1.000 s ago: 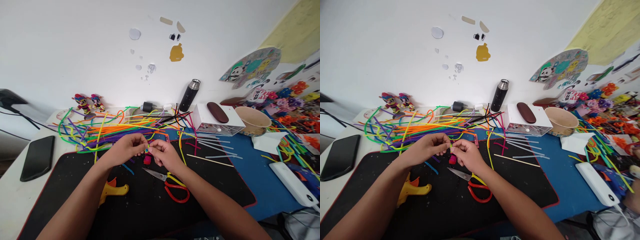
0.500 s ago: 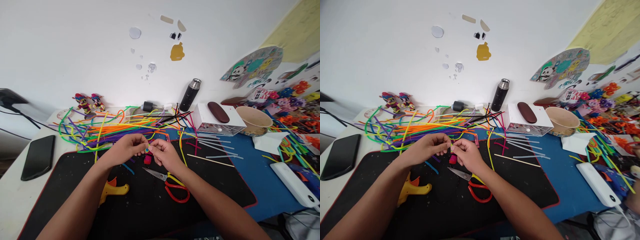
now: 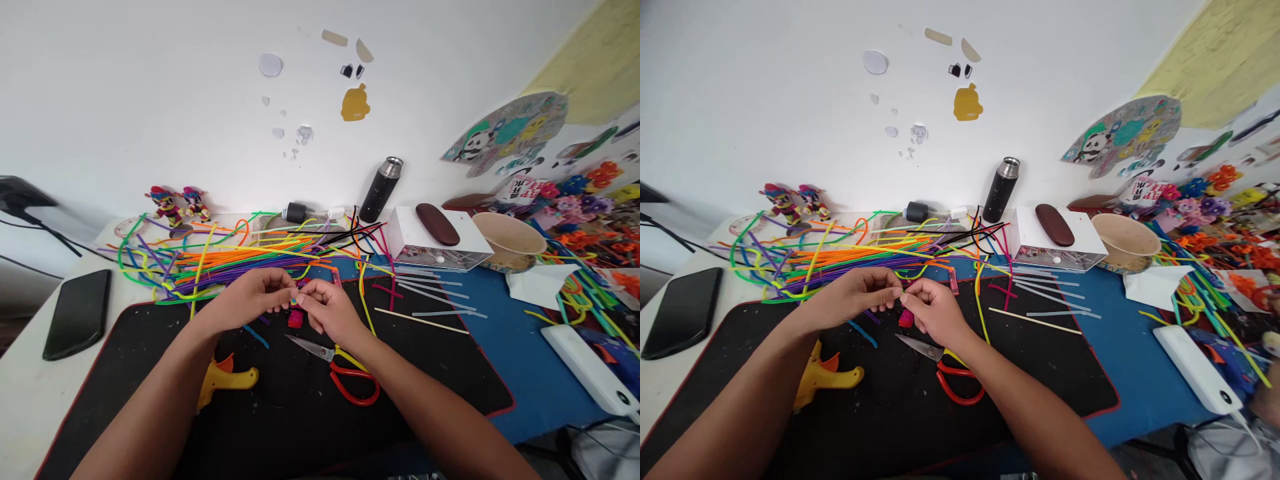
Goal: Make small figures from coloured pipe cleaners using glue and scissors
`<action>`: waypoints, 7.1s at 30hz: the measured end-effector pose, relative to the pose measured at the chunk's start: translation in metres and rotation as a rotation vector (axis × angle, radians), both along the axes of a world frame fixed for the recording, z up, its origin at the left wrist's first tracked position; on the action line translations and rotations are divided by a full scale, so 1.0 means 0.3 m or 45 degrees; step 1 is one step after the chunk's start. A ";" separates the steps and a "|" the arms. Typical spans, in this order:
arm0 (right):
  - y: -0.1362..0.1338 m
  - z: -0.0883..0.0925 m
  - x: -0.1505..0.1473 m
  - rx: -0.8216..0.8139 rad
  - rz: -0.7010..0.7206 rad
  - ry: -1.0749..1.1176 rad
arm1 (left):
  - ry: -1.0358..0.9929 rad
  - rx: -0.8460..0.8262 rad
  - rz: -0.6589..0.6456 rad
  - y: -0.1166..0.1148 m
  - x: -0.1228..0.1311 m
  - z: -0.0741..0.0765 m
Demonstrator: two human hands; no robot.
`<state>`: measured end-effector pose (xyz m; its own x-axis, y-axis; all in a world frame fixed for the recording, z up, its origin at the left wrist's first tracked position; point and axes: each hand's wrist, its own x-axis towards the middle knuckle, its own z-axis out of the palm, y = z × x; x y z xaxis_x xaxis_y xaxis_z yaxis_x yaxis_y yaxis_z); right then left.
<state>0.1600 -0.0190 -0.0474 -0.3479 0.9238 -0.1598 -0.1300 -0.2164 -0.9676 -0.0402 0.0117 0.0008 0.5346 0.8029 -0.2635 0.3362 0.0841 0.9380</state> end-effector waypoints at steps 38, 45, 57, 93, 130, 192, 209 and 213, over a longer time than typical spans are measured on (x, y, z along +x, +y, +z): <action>0.000 -0.013 0.051 -0.052 -0.209 0.051 | -0.730 -0.597 0.328 -0.051 0.085 -0.008; -0.001 -0.005 0.080 0.006 -0.245 0.006 | -0.911 -0.666 0.291 -0.062 0.119 -0.016; -0.051 0.004 0.107 0.044 -0.176 -0.052 | -1.052 -0.786 0.326 -0.139 0.136 -0.013; -0.096 -0.017 0.046 -0.039 -0.050 -0.146 | -1.273 -0.931 0.653 -0.330 0.046 -0.144; -0.124 -0.067 0.006 0.159 -0.046 -0.289 | -1.223 -0.904 0.674 -0.346 0.032 -0.125; -0.145 -0.007 -0.034 0.031 -0.044 -0.151 | -1.247 -0.847 0.711 -0.384 -0.021 -0.121; -0.188 -0.005 -0.031 0.071 0.023 -0.239 | -1.200 -0.767 0.707 -0.419 -0.031 -0.084; -0.196 -0.015 -0.030 0.143 0.025 -0.292 | -1.190 -0.762 0.703 -0.429 -0.025 -0.081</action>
<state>0.1510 -0.0778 -0.0520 -0.3324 0.9336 -0.1336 0.0993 -0.1063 -0.9894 -0.0476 -0.1169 -0.0236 0.3433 0.8650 -0.3659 -0.6573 0.4996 0.5643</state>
